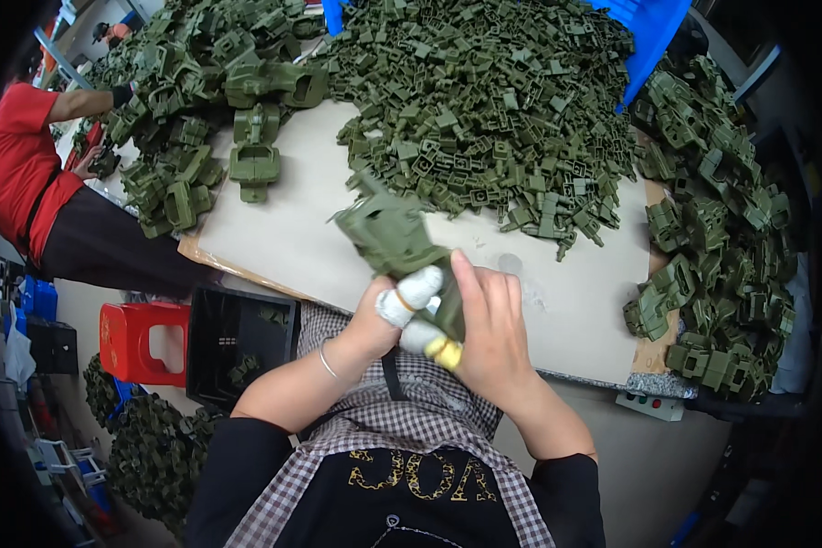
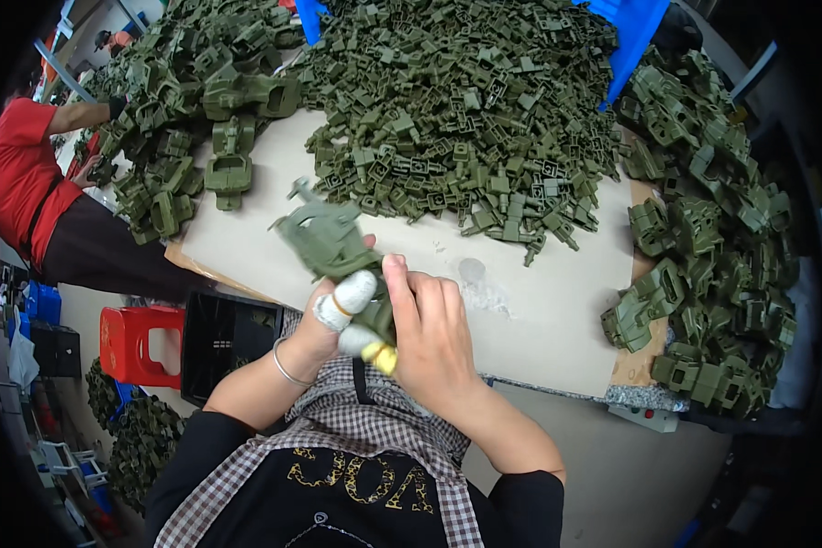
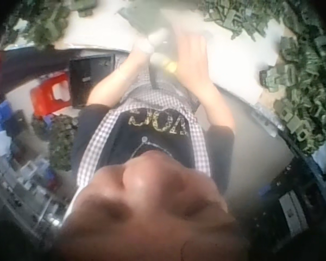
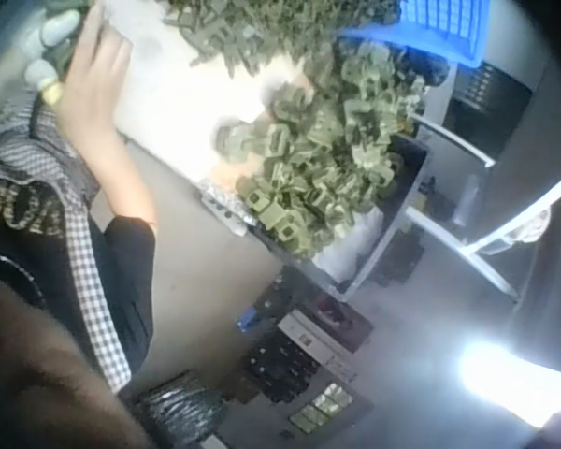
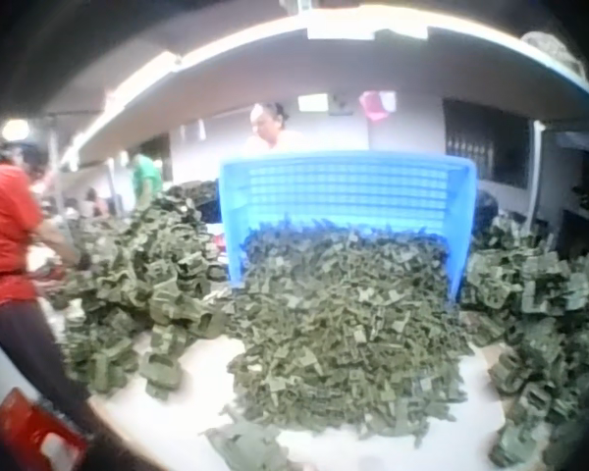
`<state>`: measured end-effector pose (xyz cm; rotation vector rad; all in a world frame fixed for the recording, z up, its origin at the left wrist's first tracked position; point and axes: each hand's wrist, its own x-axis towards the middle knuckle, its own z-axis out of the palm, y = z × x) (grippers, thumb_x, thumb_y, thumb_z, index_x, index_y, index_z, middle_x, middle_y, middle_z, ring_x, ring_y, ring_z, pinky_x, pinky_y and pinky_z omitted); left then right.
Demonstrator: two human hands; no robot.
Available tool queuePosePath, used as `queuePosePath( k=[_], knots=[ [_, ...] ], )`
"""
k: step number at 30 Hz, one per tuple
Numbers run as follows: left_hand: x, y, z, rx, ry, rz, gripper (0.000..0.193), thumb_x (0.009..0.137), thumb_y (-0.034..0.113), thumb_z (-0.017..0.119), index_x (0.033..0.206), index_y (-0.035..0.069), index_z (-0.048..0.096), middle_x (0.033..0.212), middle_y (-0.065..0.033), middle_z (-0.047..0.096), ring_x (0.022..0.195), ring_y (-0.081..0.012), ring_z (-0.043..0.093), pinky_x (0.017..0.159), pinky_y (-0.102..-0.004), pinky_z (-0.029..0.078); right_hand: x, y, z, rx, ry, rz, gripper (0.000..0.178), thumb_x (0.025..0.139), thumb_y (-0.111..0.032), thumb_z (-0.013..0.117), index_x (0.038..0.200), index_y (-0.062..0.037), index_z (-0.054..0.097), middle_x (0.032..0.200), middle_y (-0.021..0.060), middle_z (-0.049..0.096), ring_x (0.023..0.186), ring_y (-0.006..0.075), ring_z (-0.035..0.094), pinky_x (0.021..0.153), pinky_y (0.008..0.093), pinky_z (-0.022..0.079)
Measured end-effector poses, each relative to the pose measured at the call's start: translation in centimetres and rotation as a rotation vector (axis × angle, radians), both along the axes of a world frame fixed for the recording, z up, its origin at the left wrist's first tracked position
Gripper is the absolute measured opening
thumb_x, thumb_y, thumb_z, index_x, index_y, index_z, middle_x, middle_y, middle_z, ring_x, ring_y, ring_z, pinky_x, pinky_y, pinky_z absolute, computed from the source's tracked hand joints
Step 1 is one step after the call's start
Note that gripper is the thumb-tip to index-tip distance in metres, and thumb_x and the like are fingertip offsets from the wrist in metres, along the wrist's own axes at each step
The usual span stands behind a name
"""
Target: The person empties a crate of plastic components onto the workbench and fits the pieces together by hand to assemble toy parts.
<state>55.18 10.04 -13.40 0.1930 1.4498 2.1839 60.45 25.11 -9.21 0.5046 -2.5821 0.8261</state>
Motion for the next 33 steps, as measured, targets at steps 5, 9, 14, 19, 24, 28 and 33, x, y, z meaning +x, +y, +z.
queuePosePath(
  k=[5,9,14,19,24,28,33],
  knots=[
    [-0.2,-0.7,-1.7,0.383,0.047,0.198,0.049,0.093,0.027,0.050,0.134,0.003,0.035,0.127,-0.0222,0.049,0.119,-0.0318,0.049,0.100,-0.0428,0.041,1.7,0.3,-3.1,-0.853,-0.388,-0.006,0.073,0.077,-0.006,0.066,0.138,0.0008,0.026,0.126,0.0158,0.045,0.112,0.0275,0.049,0.096,0.0362,0.039],
    [0.3,0.4,-0.3,0.327,-0.020,0.201,0.051,0.090,0.037,0.052,0.129,0.004,0.044,0.125,-0.0170,0.052,0.118,-0.0292,0.049,0.101,-0.0427,0.039,1.1,-0.8,-4.3,-1.448,-0.644,0.188,0.072,0.079,-0.010,0.070,0.137,0.0022,0.029,0.135,0.0135,0.040,0.123,0.0226,0.042,0.101,0.0356,0.036],
    [-0.8,-6.6,2.6,-0.440,0.254,-0.295,0.020,0.085,0.011,0.061,0.099,-0.003,0.063,0.092,-0.0113,0.066,0.088,-0.0176,0.064,0.084,-0.0326,0.050,-0.9,4.6,-4.1,-1.265,-0.540,0.186,0.072,0.077,-0.003,0.070,0.137,-0.0014,0.031,0.130,0.0116,0.044,0.112,0.0200,0.051,0.094,0.0318,0.044],
    [-4.1,-1.0,8.0,-0.823,1.295,-0.242,0.045,0.080,0.026,0.067,0.115,0.000,0.055,0.112,-0.0179,0.057,0.107,-0.0311,0.055,0.090,-0.0381,0.044,-2.0,7.1,-4.0,-0.666,-0.560,0.191,0.070,0.073,-0.016,0.074,0.133,-0.0041,0.040,0.127,0.0150,0.047,0.118,0.0268,0.047,0.100,0.0358,0.039],
    [-8.6,1.3,5.6,-0.841,0.958,-0.881,0.054,0.080,0.031,0.067,0.120,-0.002,0.051,0.123,-0.0173,0.051,0.112,-0.0311,0.052,0.094,-0.0364,0.042,-2.6,6.9,-3.3,-0.451,-0.498,0.227,0.072,0.071,-0.023,0.075,0.132,-0.0047,0.040,0.127,0.0165,0.046,0.119,0.0324,0.045,0.101,0.0385,0.037],
    [-9.2,1.8,3.8,-0.760,0.998,-0.775,0.048,0.078,0.034,0.068,0.109,-0.002,0.059,0.112,-0.0144,0.059,0.101,-0.0304,0.058,0.088,-0.0350,0.046,-2.1,5.9,-3.9,-0.508,-0.459,0.106,0.070,0.072,-0.016,0.074,0.132,-0.0042,0.040,0.120,0.0156,0.049,0.114,0.0299,0.048,0.097,0.0361,0.040],
    [-9.8,2.5,3.5,-0.697,0.937,-0.806,0.041,0.079,0.024,0.069,0.105,-0.006,0.060,0.106,-0.0176,0.061,0.098,-0.0298,0.060,0.087,-0.0342,0.046,-2.6,6.3,-5.3,-0.664,-0.452,0.138,0.063,0.071,-0.015,0.075,0.126,-0.0037,0.048,0.113,0.0137,0.054,0.104,0.0265,0.055,0.091,0.0337,0.044]
  ],
)
